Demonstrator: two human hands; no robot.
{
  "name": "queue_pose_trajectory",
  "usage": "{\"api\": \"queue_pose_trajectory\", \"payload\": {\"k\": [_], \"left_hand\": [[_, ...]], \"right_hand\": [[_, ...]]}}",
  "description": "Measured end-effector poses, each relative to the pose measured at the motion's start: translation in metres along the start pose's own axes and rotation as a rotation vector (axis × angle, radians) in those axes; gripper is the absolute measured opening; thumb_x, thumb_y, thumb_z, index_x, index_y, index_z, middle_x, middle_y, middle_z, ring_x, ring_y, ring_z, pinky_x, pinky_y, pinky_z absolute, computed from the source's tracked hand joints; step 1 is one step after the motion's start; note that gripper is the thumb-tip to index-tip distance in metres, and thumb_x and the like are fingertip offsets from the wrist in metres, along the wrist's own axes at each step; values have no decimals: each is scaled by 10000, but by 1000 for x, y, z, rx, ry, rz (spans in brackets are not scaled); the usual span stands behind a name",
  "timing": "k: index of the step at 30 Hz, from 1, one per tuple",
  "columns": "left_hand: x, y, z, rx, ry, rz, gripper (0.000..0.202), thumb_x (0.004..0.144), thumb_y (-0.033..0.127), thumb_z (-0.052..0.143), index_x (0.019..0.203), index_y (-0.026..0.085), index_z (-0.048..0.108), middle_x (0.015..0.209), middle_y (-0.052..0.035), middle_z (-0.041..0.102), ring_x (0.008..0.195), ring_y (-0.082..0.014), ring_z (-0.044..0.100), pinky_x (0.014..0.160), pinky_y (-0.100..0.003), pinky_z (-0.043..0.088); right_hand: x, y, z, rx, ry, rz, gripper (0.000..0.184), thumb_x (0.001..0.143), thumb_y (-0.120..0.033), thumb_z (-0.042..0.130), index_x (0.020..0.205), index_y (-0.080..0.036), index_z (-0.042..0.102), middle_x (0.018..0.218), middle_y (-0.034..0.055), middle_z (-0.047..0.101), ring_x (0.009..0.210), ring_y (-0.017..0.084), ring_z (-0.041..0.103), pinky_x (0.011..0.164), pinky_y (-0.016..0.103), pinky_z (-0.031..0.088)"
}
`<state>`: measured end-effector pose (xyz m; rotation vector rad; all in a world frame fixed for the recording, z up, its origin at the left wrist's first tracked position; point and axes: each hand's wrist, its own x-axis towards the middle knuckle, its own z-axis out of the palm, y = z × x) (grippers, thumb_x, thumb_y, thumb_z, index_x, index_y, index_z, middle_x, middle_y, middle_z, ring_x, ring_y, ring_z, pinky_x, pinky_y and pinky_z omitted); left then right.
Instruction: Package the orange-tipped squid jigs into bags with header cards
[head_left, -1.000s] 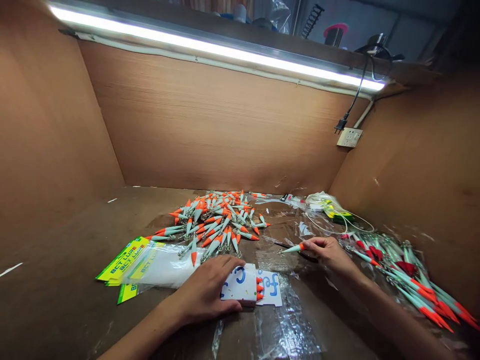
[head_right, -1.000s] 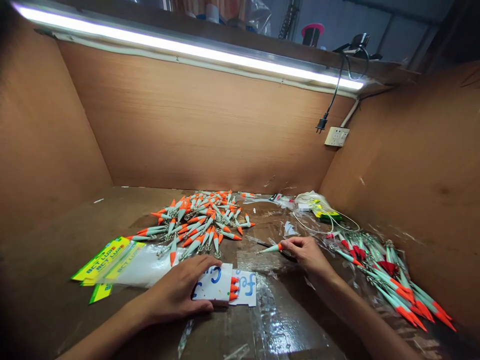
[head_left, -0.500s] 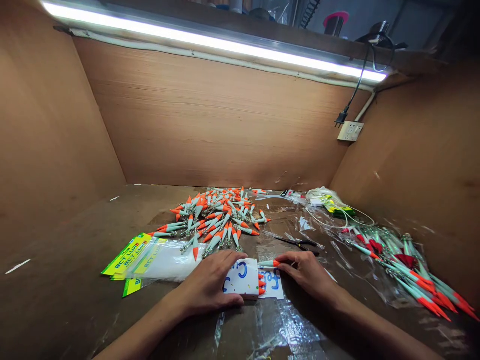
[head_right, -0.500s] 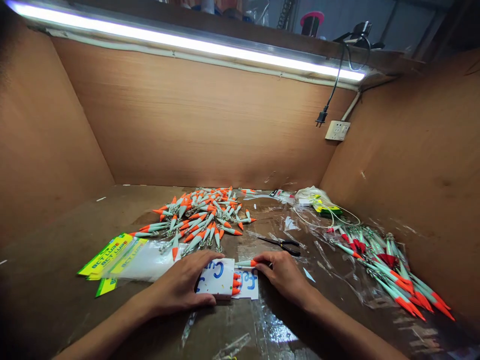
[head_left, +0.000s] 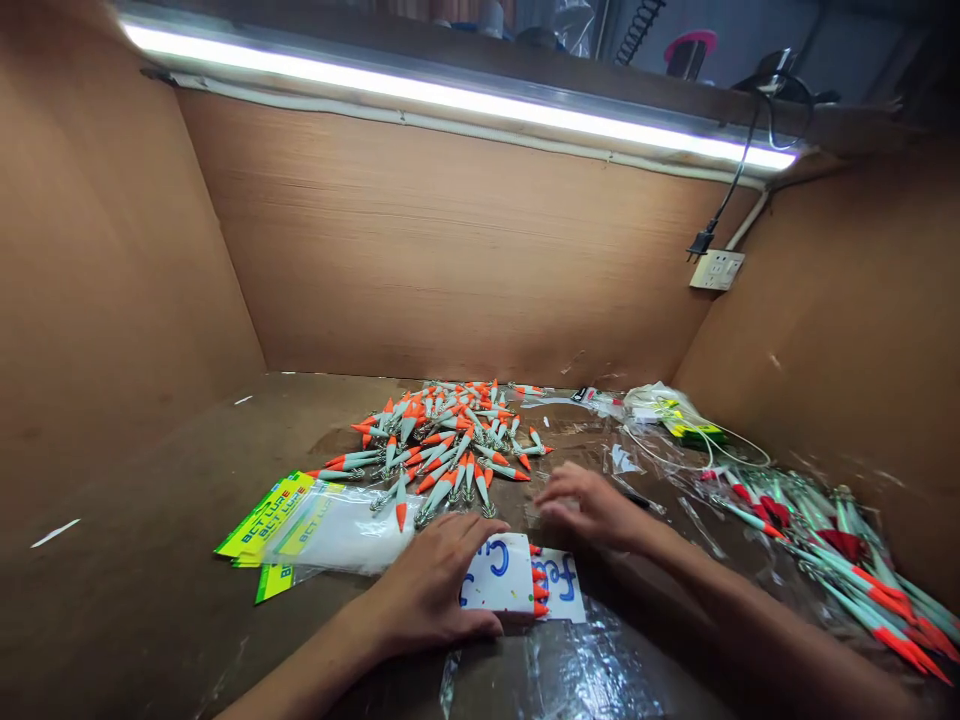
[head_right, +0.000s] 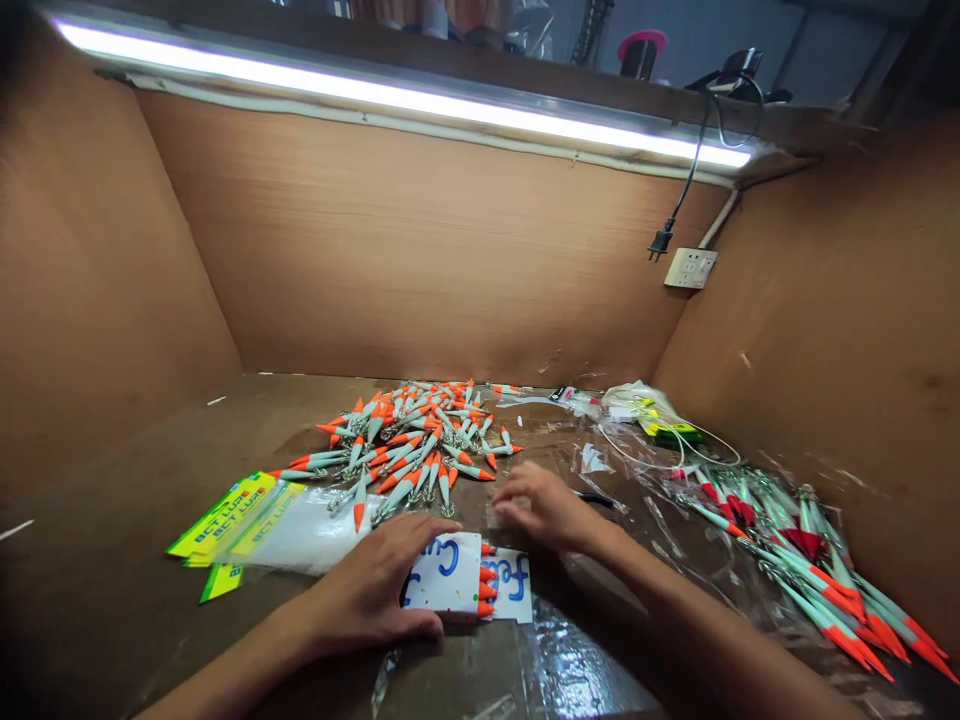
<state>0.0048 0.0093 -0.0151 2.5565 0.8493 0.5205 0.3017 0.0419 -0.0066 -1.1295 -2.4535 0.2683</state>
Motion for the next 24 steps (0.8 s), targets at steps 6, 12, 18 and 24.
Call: {"api": "queue_pose_trajectory", "payload": {"k": [6, 12, 18, 24], "left_hand": [[-1, -5, 1, -9, 6, 15, 902, 625, 536, 869, 1392, 324, 445, 1346, -67, 569, 1206, -321, 527, 1050, -472, 414], [-2, 1, -7, -7, 8, 13, 934, 588, 489, 895, 1392, 326, 449, 1354, -71, 554, 1212, -330, 510, 1056, -477, 408], [-2, 4, -11, 16, 4, -9, 886, 570, 423, 908, 1349, 331, 495, 1292, -53, 589, 1175, -329, 531, 1039, -486, 411], [-3, 3, -5, -19, 28, -22, 925, 573, 396, 910, 1379, 352, 459, 1333, -43, 582, 1211, -314, 528, 1050, -462, 419]], "right_hand": [[58, 78, -32, -103, 133, 142, 384, 898, -68, 477, 1161, -198, 724, 1144, 118, 665, 1060, 247, 578, 926, 383, 437], [94, 103, -20, 27, -7, 66, 275, 795, -102, 606, 965, -232, 779, 1259, 40, 653, 1141, 222, 572, 981, 329, 421], [76, 92, -35, 263, 0, 141, 349, 904, -443, 593, 1024, -133, 701, 955, 82, 699, 863, 189, 615, 817, 319, 493], [10, 45, -38, 881, 9, 336, 492, 966, -521, 522, 1289, -159, 607, 908, 56, 635, 697, 108, 572, 686, 242, 477]]}}
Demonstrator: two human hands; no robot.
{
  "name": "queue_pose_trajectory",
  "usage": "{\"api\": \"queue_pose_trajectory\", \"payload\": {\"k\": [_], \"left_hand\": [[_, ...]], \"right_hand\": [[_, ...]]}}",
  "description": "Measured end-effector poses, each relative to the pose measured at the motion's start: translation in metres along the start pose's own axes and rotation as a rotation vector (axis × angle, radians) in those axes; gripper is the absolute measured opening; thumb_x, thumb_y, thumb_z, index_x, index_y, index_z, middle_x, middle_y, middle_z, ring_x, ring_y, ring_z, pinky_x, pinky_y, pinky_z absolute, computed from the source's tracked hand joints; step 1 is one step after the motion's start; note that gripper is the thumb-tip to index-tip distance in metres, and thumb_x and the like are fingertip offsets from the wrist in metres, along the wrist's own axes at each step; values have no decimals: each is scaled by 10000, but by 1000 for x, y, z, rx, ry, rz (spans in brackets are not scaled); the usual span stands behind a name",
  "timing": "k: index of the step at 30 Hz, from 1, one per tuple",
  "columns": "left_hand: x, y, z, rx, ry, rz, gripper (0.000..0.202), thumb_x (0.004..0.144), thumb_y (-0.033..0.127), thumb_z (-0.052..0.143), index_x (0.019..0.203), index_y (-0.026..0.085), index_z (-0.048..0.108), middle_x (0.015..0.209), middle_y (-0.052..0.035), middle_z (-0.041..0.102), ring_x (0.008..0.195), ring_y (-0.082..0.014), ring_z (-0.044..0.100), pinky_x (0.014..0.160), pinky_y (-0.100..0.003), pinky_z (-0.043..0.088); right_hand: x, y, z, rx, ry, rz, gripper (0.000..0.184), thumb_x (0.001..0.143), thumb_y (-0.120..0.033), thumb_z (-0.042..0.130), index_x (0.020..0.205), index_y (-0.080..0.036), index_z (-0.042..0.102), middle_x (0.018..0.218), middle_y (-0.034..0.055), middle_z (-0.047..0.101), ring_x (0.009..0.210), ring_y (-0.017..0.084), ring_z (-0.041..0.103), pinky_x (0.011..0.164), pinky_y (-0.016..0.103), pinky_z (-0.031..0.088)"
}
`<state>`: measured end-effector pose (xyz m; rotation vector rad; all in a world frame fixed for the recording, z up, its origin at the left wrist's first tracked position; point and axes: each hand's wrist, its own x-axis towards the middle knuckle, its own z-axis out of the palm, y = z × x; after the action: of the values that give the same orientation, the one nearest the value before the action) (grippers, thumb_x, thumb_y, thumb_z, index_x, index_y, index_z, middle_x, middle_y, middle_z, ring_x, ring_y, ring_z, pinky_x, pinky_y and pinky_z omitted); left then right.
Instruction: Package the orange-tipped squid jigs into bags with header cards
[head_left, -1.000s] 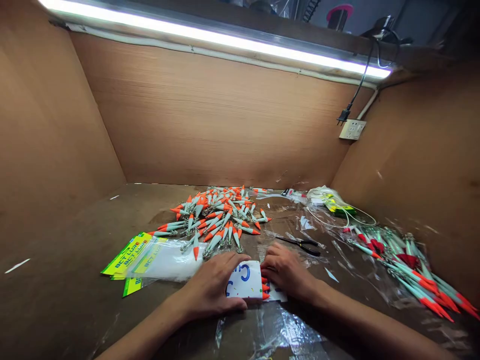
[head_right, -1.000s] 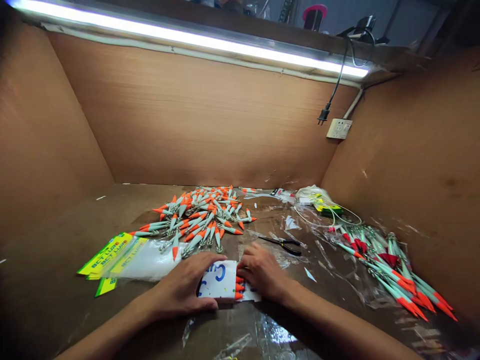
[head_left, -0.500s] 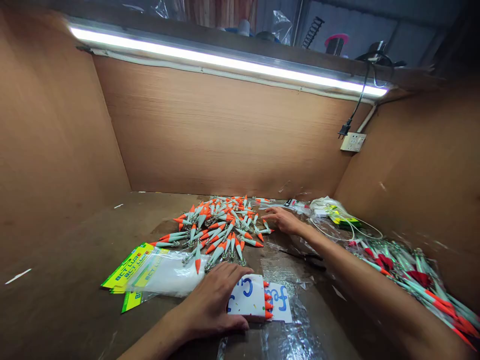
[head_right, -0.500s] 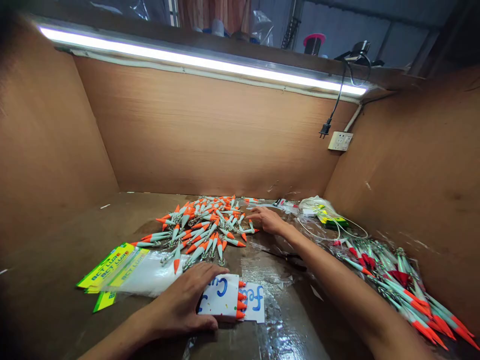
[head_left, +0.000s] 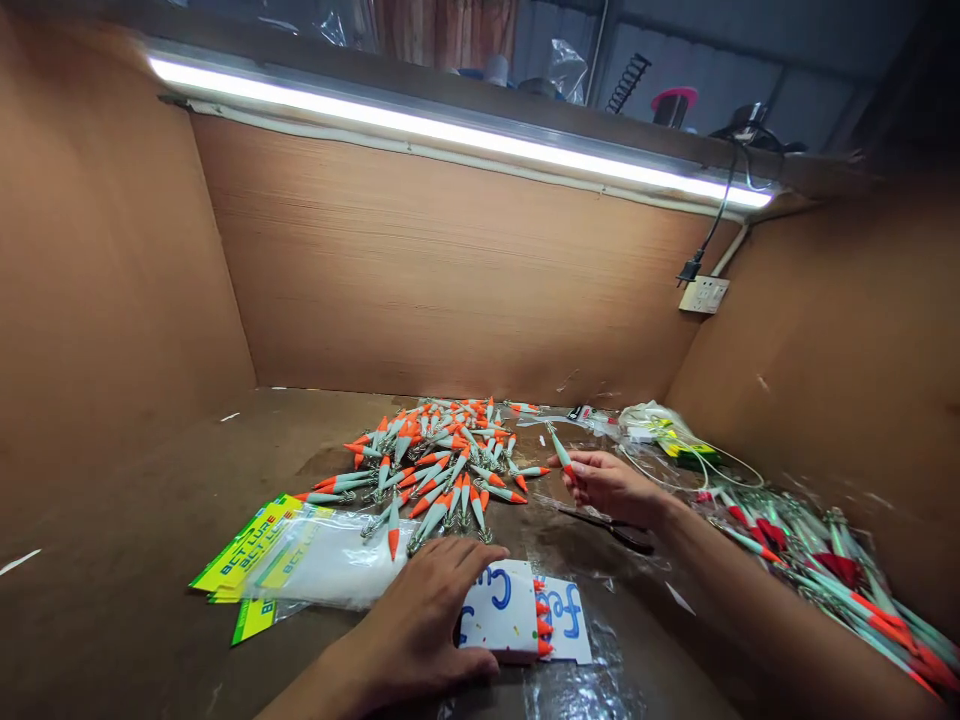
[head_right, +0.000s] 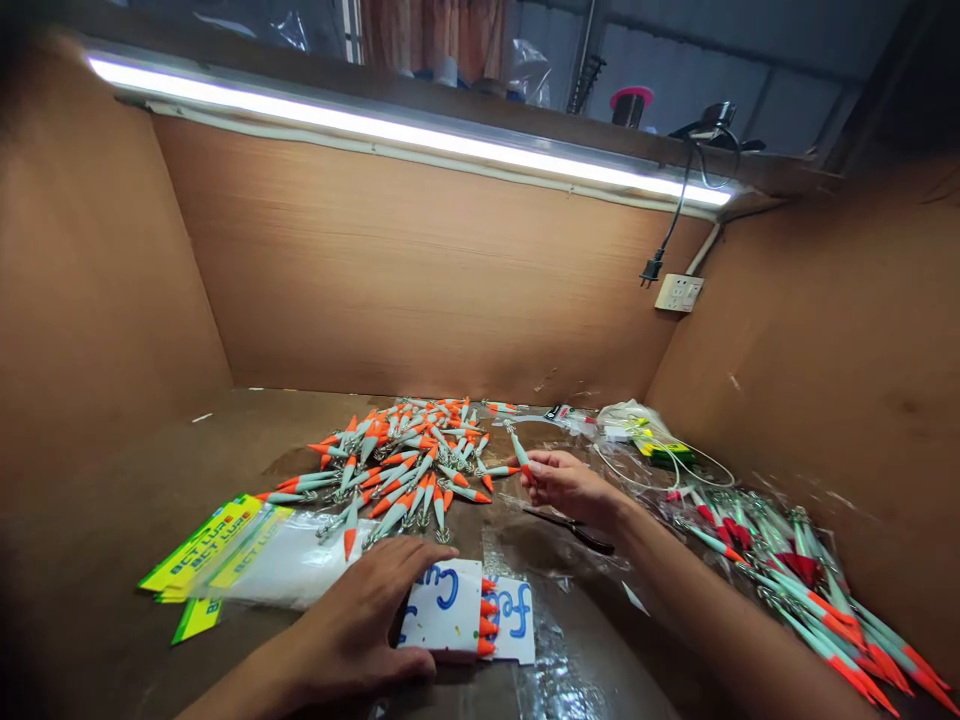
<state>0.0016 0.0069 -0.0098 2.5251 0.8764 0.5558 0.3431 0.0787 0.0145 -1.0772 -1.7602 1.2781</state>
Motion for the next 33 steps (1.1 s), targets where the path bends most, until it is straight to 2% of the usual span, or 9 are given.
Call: {"api": "queue_pose_trajectory", "payload": {"k": [2, 3, 7, 14, 19, 21, 24, 29, 33], "left_hand": [[0, 0, 2, -1, 12, 8, 924, 577, 379, 907, 1383, 350, 456, 1338, -50, 582, 1215, -319, 529, 1052, -468, 419], [0, 0, 3, 0, 17, 11, 929, 575, 368, 907, 1386, 350, 453, 1340, -52, 582, 1217, -321, 529, 1055, -472, 418], [2, 0, 6, -5, 43, 20, 918, 585, 364, 900, 1386, 341, 451, 1348, -58, 581, 1220, -323, 534, 1062, -471, 419], [4, 0, 5, 7, 39, 35, 867, 635, 395, 876, 1385, 339, 445, 1348, -50, 587, 1219, -305, 549, 1057, -448, 434], [4, -2, 6, 13, 43, 24, 852, 639, 376, 867, 1380, 320, 451, 1337, -60, 589, 1218, -306, 552, 1054, -448, 440], [4, -3, 7, 17, 58, 26, 854, 637, 390, 869, 1378, 307, 453, 1334, -69, 588, 1218, -311, 551, 1066, -459, 429], [5, -2, 7, 11, 76, 36, 847, 644, 399, 869, 1374, 304, 449, 1335, -71, 584, 1218, -310, 548, 1063, -461, 430], [6, 3, 7, -8, 98, 69, 837, 617, 355, 889, 1337, 307, 466, 1314, -68, 589, 1191, -308, 555, 1032, -448, 443], [7, 5, 7, -11, 97, 101, 823, 605, 351, 891, 1318, 300, 482, 1301, -79, 593, 1182, -320, 553, 1022, -455, 445]], "right_hand": [[-21, -1, 10, 295, 22, 96, 462, 893, -503, 661, 1224, -182, 659, 877, 36, 621, 669, 92, 546, 670, 233, 457], [-29, -2, 14, 367, 40, 128, 448, 859, -489, 713, 1183, -182, 681, 861, 30, 620, 661, 88, 539, 661, 229, 448], [-50, -2, 23, 366, 122, 152, 415, 749, -440, 830, 1019, -142, 725, 809, 29, 639, 647, 95, 532, 625, 228, 422], [-79, -15, 37, 61, 213, 48, 348, 729, -415, 829, 941, -163, 715, 778, 2, 662, 667, 121, 553, 628, 242, 425], [-95, -21, 41, -416, 276, 0, 221, 843, -410, 708, 914, -204, 748, 798, 25, 710, 719, 176, 610, 652, 275, 448], [-99, -18, 40, -604, 262, -12, 177, 866, -371, 677, 918, -228, 767, 869, 38, 741, 779, 203, 643, 712, 299, 464], [-102, -12, 40, -766, 194, 4, 161, 883, -336, 658, 961, -266, 780, 960, 47, 751, 879, 236, 659, 791, 331, 468], [-95, -14, 52, -897, 140, -29, 168, 927, -324, 614, 962, -286, 773, 927, 54, 701, 884, 232, 618, 744, 317, 439], [-80, -16, 69, -940, 70, -110, 194, 961, -312, 580, 1003, -296, 769, 929, 52, 676, 881, 214, 597, 736, 303, 421]]}}
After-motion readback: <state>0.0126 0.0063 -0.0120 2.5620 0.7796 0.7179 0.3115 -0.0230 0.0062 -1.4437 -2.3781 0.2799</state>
